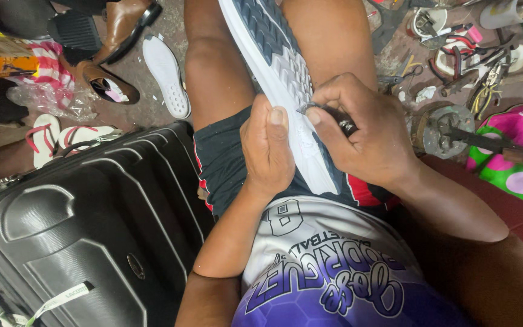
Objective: The person uses a utility knife to trim excess material from the white midsole of a sneaker. They hold the shoe on their lap, scrape along the edges, and occasionally flip the shoe to access different areas.
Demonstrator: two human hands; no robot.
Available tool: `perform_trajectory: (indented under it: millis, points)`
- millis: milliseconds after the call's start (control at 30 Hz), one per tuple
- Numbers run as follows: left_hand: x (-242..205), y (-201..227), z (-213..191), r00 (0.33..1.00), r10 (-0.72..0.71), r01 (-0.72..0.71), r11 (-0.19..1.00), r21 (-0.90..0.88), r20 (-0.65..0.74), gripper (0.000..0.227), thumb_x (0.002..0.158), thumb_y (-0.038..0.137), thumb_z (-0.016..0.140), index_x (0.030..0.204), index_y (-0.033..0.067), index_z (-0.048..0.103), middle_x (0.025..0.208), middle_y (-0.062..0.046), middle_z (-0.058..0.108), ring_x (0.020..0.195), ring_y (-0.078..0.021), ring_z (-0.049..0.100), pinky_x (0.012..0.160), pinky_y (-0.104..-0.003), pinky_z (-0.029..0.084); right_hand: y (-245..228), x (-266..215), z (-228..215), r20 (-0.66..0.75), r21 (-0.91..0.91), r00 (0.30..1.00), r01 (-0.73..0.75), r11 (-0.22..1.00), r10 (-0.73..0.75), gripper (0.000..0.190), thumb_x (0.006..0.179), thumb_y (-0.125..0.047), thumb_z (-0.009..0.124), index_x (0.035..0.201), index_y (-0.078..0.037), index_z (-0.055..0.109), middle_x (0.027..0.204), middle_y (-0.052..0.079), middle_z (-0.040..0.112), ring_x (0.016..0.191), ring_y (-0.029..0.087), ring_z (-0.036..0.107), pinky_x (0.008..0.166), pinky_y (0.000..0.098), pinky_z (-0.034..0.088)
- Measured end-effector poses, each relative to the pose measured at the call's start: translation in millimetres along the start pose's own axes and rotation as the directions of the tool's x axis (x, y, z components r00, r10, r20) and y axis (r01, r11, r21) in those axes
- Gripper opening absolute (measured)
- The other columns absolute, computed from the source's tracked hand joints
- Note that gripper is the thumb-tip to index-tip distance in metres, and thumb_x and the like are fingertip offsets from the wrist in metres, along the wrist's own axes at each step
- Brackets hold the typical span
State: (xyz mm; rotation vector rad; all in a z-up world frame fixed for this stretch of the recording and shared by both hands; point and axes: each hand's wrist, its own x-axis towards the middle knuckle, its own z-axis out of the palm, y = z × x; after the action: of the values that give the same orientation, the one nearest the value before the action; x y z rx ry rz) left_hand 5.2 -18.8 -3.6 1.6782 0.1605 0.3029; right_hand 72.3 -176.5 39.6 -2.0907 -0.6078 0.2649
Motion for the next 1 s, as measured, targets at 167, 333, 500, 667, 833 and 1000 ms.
perform_trajectory:
  millis: [167,333,500,667,833,1000]
  points:
    - [-1.5,-0.4,1.5,1.000,0.002,-0.002,1.000,-0.003,-0.001,0.030,0.116,0.022,0.037,0.097,0.0009,0.048,0.077,-0.010,0.047,0.064,-0.0160,0.042,0.061,-0.032,0.037,1.8,-1.0,0.7,0.010,0.002,0.999,-0.036,0.999,0.036,0.017,0.102,-0.014,0.072,0.111,-0.004,0.061,0.089,0.008,0.072,0.079,0.017,0.075,0.069,0.0302,0.057]
    - [-1.1,-1.8,2.7,1.000,0.003,-0.003,0.999,0.037,-0.008,0.030,0.116,0.021,0.038,0.095,0.0012,0.047,0.076,-0.009,0.046,0.063,-0.0144,0.042,0.061,-0.031,0.037,2.4,-1.6,2.7,-0.006,0.033,1.000,-0.008,0.999,0.008,0.017,0.103,-0.013,0.071,0.113,-0.004,0.059,0.094,0.009,0.073,0.086,0.018,0.077,0.075,0.0309,0.059]
    - [-1.8,0.6,2.8,1.000,0.002,-0.002,1.000,-0.008,0.002,0.031,0.117,0.023,0.036,0.102,0.0004,0.051,0.081,-0.008,0.053,0.068,-0.0127,0.046,0.065,-0.030,0.041,4.1,-3.3,4.9,-0.030,0.049,0.999,0.024,0.999,-0.022,0.018,0.103,-0.010,0.070,0.114,-0.004,0.057,0.094,0.009,0.073,0.087,0.019,0.077,0.076,0.0314,0.058]
    - [-1.6,1.4,4.1,1.000,-0.010,0.010,1.000,-0.018,0.001,0.034,0.117,0.026,0.035,0.105,0.0001,0.053,0.081,-0.007,0.053,0.068,-0.0119,0.047,0.064,-0.030,0.041,4.7,-4.9,6.4,-0.050,0.054,0.999,0.015,0.998,-0.013,0.017,0.103,-0.008,0.070,0.113,-0.004,0.057,0.091,0.009,0.071,0.082,0.018,0.075,0.073,0.0314,0.057]
    - [-2.0,1.2,4.8,1.000,-0.006,0.006,1.000,-0.017,0.000,0.034,0.117,0.027,0.035,0.105,0.0001,0.053,0.082,-0.007,0.055,0.069,-0.0119,0.048,0.065,-0.030,0.042,2.5,-5.0,6.5,-0.052,0.049,0.999,0.012,0.999,-0.010,0.017,0.103,-0.008,0.070,0.113,-0.004,0.057,0.090,0.008,0.071,0.081,0.018,0.074,0.073,0.0310,0.056]
    - [-2.5,0.1,5.9,1.000,-0.003,0.003,1.000,0.024,-0.013,0.031,0.117,0.023,0.037,0.102,0.0005,0.052,0.081,-0.008,0.052,0.067,-0.0127,0.047,0.064,-0.030,0.041,-0.3,-4.1,5.6,-0.060,0.029,0.998,-0.011,1.000,0.013,0.017,0.103,-0.008,0.072,0.111,-0.004,0.058,0.088,0.009,0.071,0.079,0.017,0.074,0.070,0.0303,0.055]
